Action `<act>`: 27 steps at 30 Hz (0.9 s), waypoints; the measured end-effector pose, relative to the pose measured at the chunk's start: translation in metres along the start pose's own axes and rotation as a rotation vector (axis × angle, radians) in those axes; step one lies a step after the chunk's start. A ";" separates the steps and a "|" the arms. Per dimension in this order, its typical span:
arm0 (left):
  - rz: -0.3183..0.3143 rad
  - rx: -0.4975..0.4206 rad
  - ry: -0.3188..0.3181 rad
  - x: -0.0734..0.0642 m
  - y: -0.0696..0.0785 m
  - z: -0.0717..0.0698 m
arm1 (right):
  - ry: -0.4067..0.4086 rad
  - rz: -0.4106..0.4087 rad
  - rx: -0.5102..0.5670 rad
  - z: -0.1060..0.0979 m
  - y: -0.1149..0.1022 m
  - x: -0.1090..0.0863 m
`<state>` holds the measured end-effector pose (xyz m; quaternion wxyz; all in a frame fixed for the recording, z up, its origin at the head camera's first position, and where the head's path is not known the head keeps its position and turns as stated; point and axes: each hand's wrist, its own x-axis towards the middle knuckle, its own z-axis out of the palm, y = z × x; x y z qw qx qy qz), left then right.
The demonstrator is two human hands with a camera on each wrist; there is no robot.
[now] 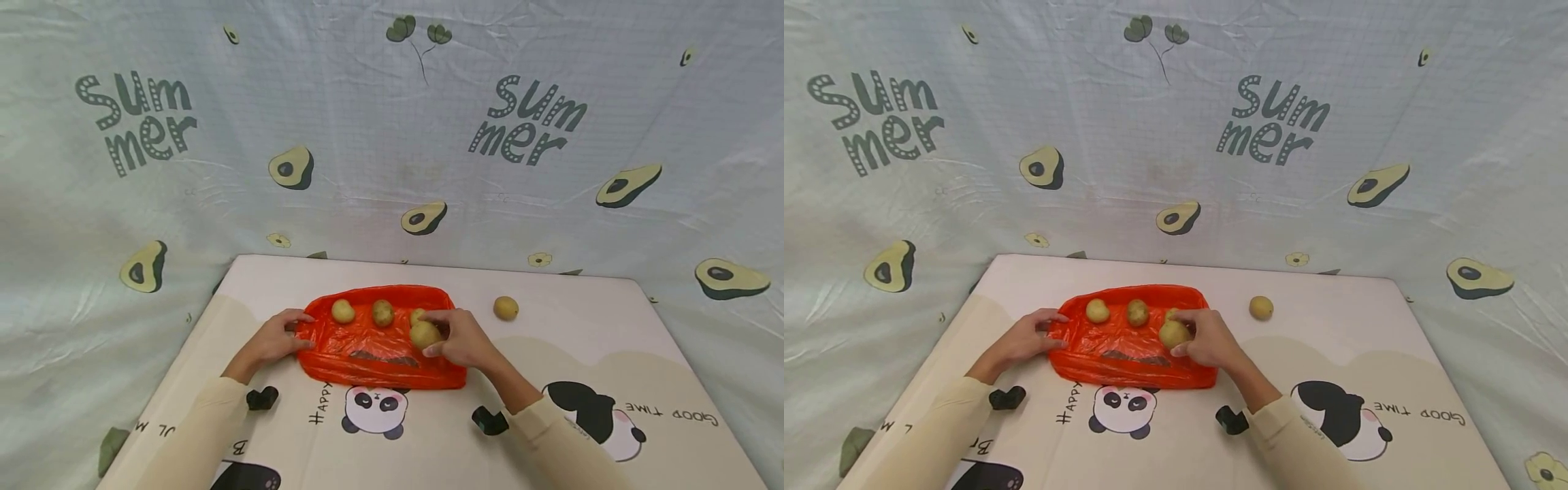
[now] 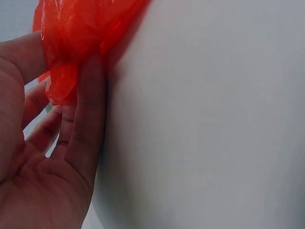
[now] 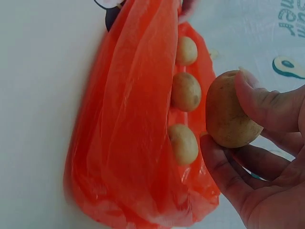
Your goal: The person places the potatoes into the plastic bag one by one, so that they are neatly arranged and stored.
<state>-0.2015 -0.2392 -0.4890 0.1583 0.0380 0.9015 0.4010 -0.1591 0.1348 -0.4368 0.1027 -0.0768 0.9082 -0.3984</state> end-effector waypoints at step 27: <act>-0.008 0.003 0.004 -0.001 0.005 0.000 | -0.047 -0.076 -0.008 0.020 -0.014 0.014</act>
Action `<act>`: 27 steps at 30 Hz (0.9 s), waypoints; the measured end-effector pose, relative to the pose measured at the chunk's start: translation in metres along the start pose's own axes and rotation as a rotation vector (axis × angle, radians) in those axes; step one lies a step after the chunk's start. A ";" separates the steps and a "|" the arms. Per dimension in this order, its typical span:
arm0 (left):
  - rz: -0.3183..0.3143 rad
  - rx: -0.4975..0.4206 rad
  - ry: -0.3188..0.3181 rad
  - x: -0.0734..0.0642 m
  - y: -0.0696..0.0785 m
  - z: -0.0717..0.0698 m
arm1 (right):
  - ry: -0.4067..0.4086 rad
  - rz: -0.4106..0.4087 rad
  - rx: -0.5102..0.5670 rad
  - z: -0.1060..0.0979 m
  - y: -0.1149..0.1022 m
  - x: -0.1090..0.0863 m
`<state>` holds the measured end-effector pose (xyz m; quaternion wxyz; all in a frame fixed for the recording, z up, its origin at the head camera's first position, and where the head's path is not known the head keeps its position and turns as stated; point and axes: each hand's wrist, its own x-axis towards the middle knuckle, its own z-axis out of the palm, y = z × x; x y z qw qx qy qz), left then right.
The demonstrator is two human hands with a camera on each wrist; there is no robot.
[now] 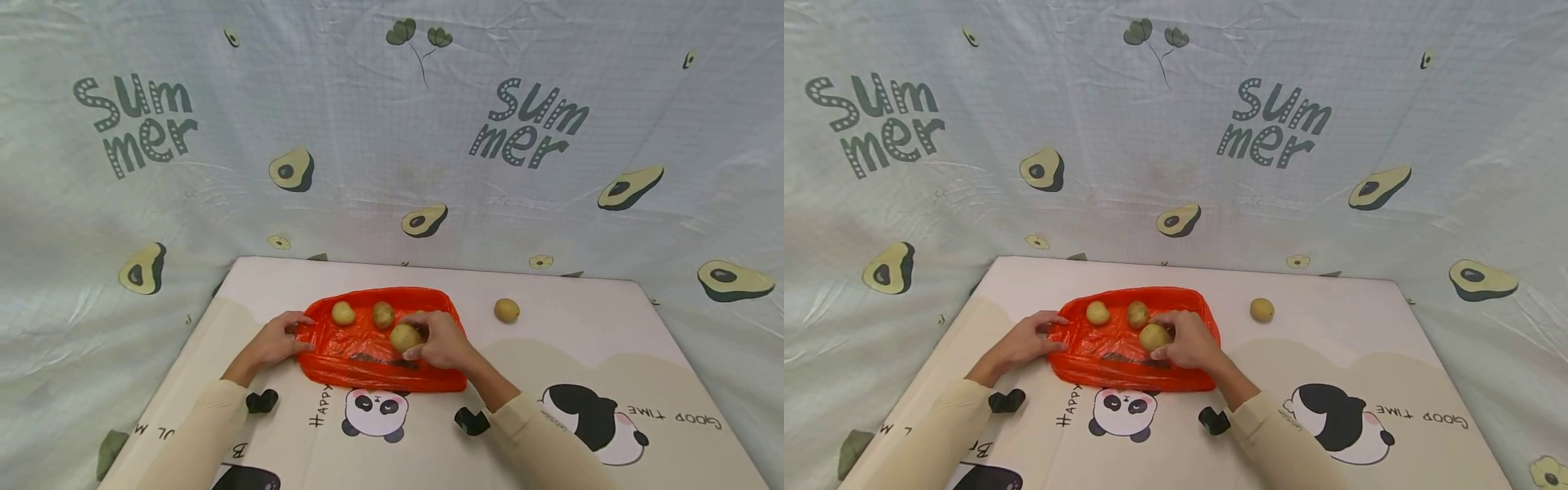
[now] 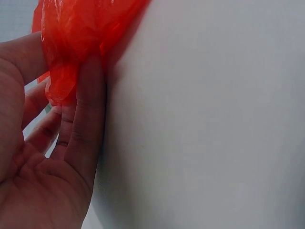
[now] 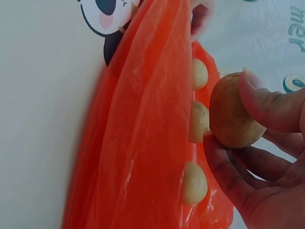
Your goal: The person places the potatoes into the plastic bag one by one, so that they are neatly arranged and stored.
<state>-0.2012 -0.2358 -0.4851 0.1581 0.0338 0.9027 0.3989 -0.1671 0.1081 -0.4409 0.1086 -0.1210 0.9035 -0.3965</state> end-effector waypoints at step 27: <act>0.006 0.004 0.004 -0.001 0.001 -0.001 | -0.032 -0.036 0.046 0.029 -0.015 0.009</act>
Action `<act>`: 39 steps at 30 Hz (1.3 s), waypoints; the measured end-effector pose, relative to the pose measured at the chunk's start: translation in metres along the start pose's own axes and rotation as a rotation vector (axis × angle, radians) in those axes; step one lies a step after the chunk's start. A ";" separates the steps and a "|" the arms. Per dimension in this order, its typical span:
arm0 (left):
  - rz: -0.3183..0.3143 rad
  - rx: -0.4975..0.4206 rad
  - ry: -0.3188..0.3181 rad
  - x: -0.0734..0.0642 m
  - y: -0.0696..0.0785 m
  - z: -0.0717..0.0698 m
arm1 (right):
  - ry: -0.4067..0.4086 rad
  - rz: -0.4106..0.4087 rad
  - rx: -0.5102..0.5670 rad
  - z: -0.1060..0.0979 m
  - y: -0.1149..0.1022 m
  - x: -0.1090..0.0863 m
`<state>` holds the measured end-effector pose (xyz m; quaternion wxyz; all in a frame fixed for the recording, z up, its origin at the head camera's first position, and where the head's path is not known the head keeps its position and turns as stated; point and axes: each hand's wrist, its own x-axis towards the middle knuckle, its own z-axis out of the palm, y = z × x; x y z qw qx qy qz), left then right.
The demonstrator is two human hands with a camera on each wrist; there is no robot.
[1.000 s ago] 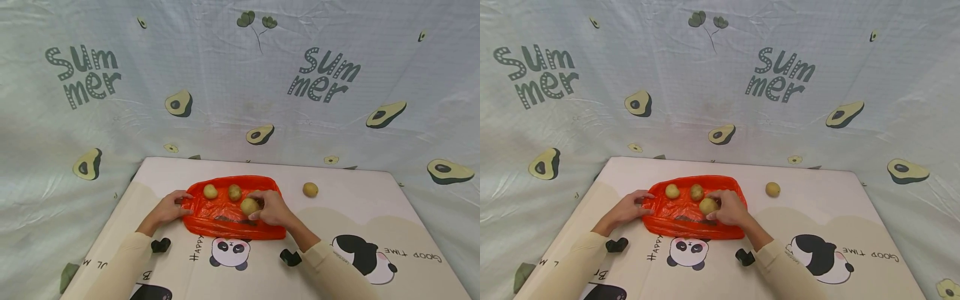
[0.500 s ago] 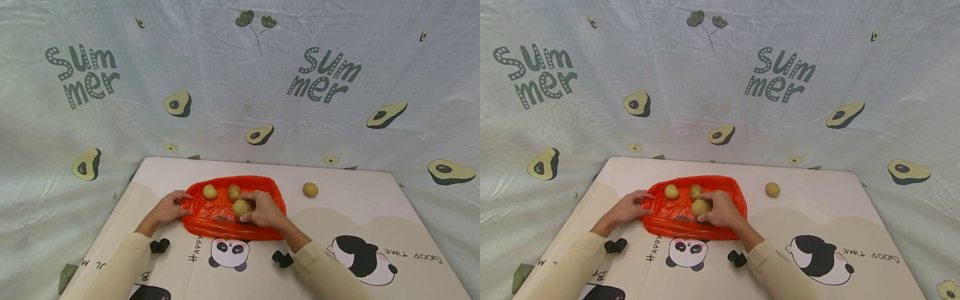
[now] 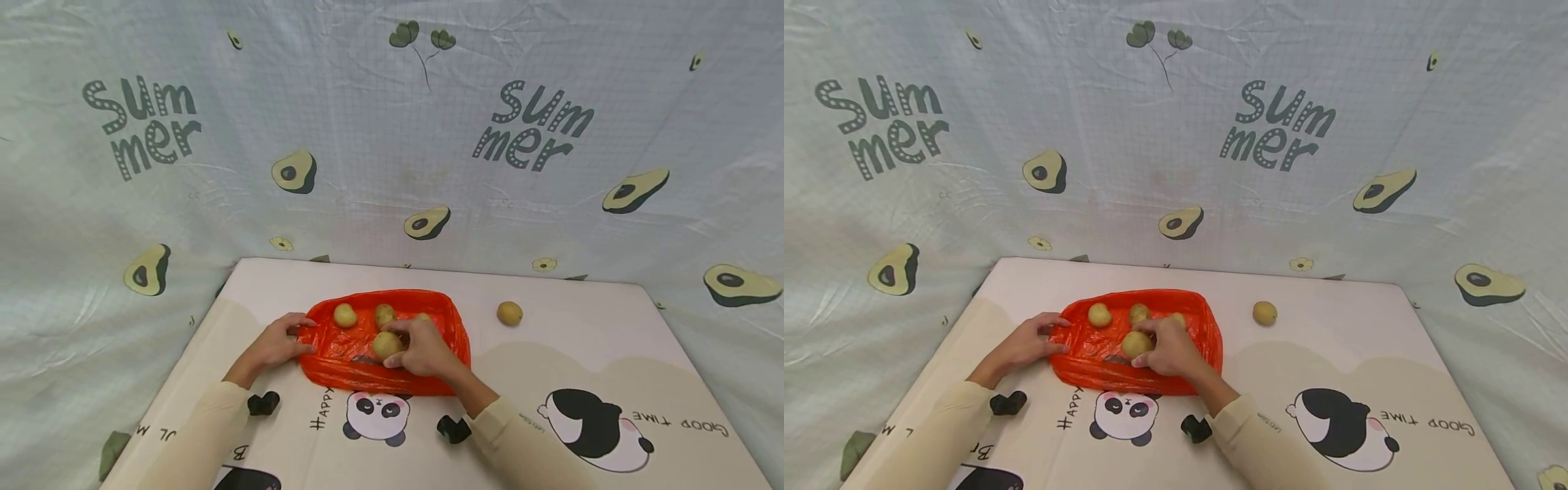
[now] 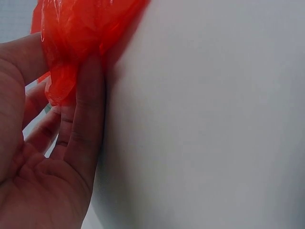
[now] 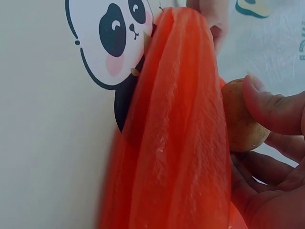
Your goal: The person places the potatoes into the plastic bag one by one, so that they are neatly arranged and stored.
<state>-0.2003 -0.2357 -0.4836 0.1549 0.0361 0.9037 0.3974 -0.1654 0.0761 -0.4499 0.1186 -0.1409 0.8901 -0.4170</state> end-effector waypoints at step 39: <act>0.011 0.006 0.008 0.001 -0.004 0.001 | 0.035 0.002 0.023 0.024 -0.007 0.011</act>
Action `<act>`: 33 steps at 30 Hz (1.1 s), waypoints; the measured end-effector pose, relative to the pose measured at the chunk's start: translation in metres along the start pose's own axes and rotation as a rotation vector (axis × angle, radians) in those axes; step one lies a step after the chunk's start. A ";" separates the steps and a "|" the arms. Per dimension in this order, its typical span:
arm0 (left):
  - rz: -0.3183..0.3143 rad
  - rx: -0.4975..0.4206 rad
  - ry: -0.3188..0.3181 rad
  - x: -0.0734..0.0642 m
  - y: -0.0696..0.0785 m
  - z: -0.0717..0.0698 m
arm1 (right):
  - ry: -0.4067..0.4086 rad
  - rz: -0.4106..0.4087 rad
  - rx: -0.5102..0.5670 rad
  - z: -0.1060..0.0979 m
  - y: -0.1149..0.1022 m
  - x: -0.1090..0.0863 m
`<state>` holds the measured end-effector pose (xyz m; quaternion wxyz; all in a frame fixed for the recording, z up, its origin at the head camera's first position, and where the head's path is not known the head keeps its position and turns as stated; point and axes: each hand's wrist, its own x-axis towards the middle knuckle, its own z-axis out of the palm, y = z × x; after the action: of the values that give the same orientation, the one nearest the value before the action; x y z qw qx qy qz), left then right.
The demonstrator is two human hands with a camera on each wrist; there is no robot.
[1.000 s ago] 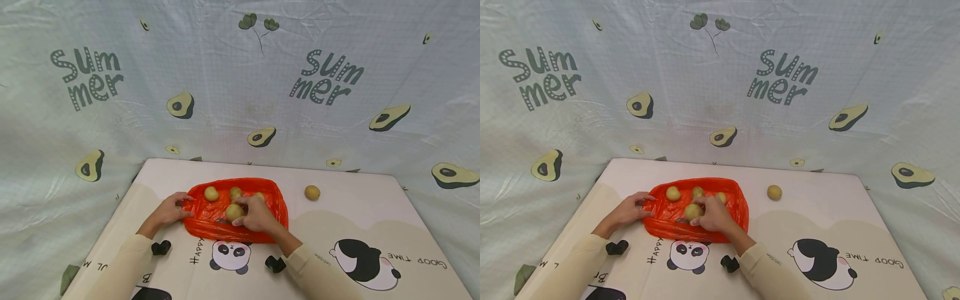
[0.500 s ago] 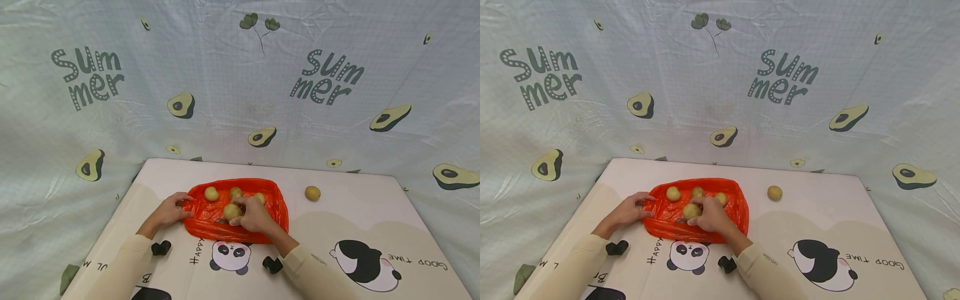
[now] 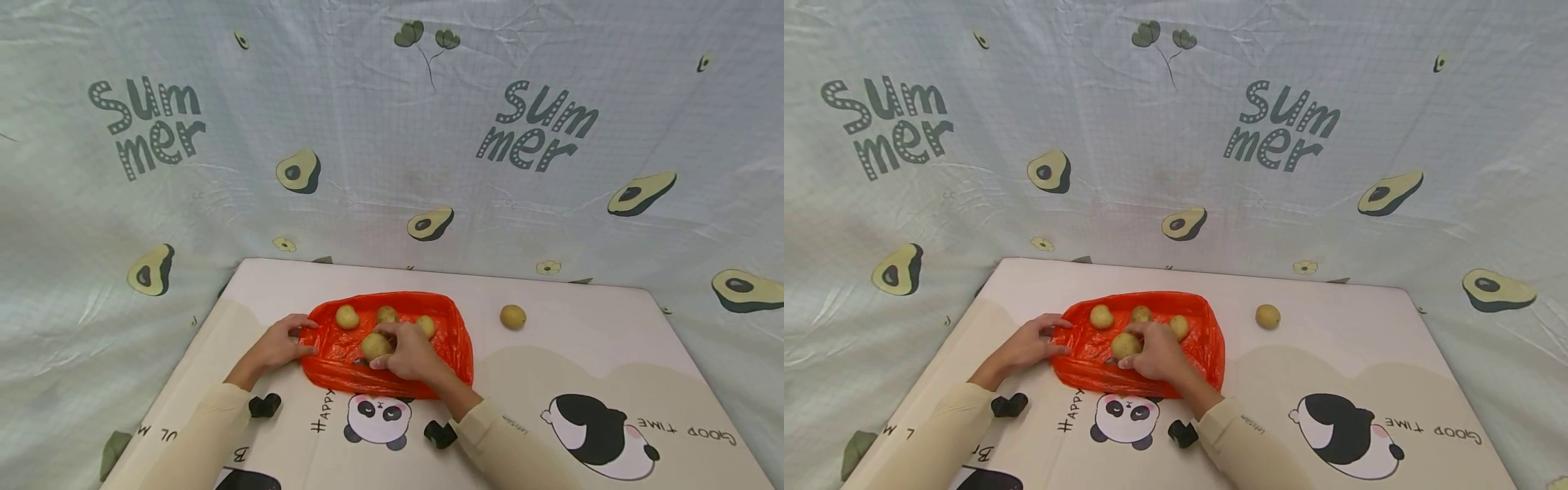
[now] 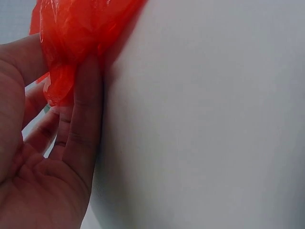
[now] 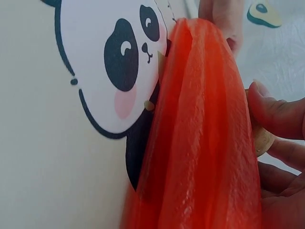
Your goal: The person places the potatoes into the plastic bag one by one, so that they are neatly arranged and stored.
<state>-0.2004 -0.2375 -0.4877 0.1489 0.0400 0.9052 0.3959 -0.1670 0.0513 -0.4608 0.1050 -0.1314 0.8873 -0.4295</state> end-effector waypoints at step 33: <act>0.024 -0.005 0.013 -0.001 -0.001 -0.002 | 0.065 -0.006 -0.047 0.018 -0.002 0.007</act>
<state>-0.2000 -0.2394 -0.4867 0.1382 0.0479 0.9047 0.4001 -0.1682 0.0339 -0.4705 0.0716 -0.1224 0.8996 -0.4131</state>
